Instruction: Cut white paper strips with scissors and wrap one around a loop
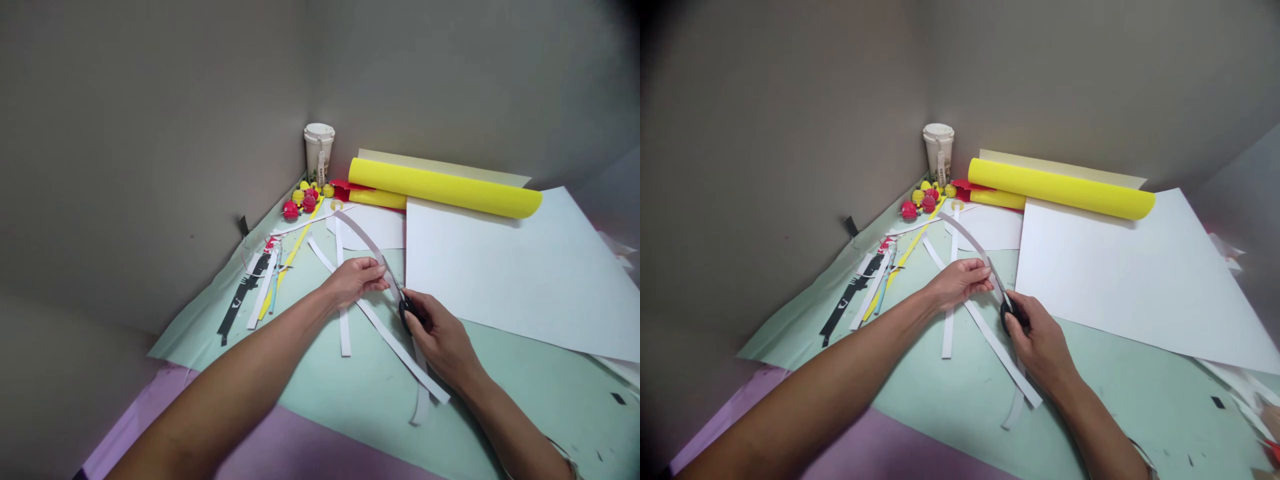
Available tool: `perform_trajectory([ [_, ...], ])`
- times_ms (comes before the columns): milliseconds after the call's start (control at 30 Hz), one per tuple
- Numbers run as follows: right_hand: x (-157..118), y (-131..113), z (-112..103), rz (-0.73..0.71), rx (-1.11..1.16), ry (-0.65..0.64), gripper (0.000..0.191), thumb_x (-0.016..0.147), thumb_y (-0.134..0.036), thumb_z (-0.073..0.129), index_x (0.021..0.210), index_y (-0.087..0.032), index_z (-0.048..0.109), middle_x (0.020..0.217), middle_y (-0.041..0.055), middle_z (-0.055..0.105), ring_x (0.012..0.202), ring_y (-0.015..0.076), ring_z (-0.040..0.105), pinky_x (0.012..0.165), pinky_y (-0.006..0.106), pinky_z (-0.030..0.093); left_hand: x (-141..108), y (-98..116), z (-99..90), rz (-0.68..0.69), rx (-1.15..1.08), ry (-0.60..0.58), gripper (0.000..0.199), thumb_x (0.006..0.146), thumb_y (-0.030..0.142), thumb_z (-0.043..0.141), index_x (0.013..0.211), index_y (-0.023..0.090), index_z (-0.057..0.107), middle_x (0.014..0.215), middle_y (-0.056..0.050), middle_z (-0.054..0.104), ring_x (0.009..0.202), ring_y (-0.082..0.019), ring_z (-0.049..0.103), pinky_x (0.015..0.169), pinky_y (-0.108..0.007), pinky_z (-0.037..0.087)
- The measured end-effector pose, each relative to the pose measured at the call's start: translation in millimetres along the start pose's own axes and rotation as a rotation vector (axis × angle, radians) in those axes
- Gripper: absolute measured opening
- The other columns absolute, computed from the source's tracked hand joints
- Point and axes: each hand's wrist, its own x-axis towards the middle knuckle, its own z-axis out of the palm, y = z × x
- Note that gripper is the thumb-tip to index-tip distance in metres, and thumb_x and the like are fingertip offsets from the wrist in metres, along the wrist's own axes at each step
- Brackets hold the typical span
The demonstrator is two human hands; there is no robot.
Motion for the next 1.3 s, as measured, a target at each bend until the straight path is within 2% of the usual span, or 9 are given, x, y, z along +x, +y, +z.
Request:
perform_trajectory([
  [167,3,7,0,0.117,0.098,0.025,0.041,0.088,-0.037,0.052,0.127,-0.024,0.054,0.102,0.006,0.066,0.086,0.0199,0.063,0.078,0.035,0.051,0,0,-2.4,0.024,0.065,-0.014,0.027,0.076,0.032,0.073,0.077,0.011,0.056,0.068,-0.003,0.064,0.062,-0.007,0.061,0.065,-0.019,0.046],
  [267,6,15,-1,0.181,0.219,0.038,0.045,0.089,-0.043,0.049,0.13,-0.024,0.05,0.089,0.0036,0.065,0.075,0.0176,0.061,0.072,0.033,0.051,0,1,-4.7,0.047,0.116,0.029,0.029,0.076,0.035,0.073,0.078,0.011,0.057,0.067,-0.003,0.063,0.061,-0.008,0.06,0.062,-0.019,0.045],
  [367,8,13,-2,0.261,0.356,0.008,0.048,0.09,-0.046,0.049,0.132,-0.023,0.047,0.093,0.0051,0.066,0.075,0.0175,0.061,0.071,0.034,0.051,0,2,-5.9,0.072,0.131,0.093,0.024,0.079,0.032,0.069,0.076,0.012,0.056,0.065,-0.002,0.061,0.059,-0.007,0.057,0.06,-0.018,0.044],
  [500,9,-2,-5,0.338,0.432,-0.023,0.047,0.088,-0.047,0.053,0.127,-0.023,0.051,0.095,0.0065,0.066,0.077,0.018,0.06,0.074,0.035,0.051,2,2,-7.1,0.119,0.163,0.132,0.018,0.078,0.026,0.068,0.075,0.013,0.055,0.064,-0.001,0.058,0.058,-0.007,0.056,0.059,-0.019,0.042],
  [600,9,-8,-6,0.342,0.459,-0.031,0.047,0.086,-0.048,0.055,0.125,-0.022,0.053,0.094,0.0065,0.067,0.079,0.019,0.061,0.076,0.037,0.051,4,1,-7.5,0.168,0.189,0.158,0.015,0.074,0.02,0.07,0.078,0.013,0.057,0.066,0.0,0.059,0.061,-0.008,0.057,0.06,-0.02,0.042],
  [767,7,1,-4,0.285,0.418,-0.077,0.046,0.089,-0.048,0.05,0.127,-0.023,0.052,0.093,0.0055,0.067,0.072,0.0177,0.061,0.069,0.034,0.052,3,2,-5.6,0.234,0.238,0.228,0.016,0.07,0.011,0.067,0.083,0.013,0.058,0.07,0.0,0.06,0.06,-0.008,0.055,0.06,-0.022,0.042],
  [933,4,4,-3,0.284,0.427,-0.165,0.043,0.091,-0.047,0.049,0.128,-0.025,0.051,0.083,0.0013,0.066,0.076,0.0191,0.068,0.073,0.033,0.053,5,3,-6.4,0.265,0.242,0.283,0.015,0.07,0.015,0.068,0.083,0.014,0.059,0.071,0.0,0.06,0.061,-0.008,0.053,0.059,-0.022,0.04],
  [1133,4,-3,-7,0.312,0.423,-0.194,0.045,0.091,-0.048,0.048,0.128,-0.023,0.051,0.075,0.0007,0.065,0.075,0.0197,0.067,0.078,0.035,0.051,7,4,-10.0,0.334,0.22,0.383,0.015,0.07,0.018,0.067,0.083,0.014,0.06,0.068,0.001,0.058,0.057,-0.008,0.051,0.057,-0.022,0.039],
  [1300,5,-2,-8,0.361,0.442,-0.195,0.044,0.088,-0.046,0.052,0.126,-0.023,0.051,0.08,0.0014,0.064,0.072,0.0188,0.066,0.073,0.034,0.052,7,5,-12.6,0.344,0.202,0.411,0.009,0.072,0.021,0.065,0.075,0.016,0.058,0.062,0.002,0.054,0.054,-0.008,0.049,0.056,-0.021,0.038],
])
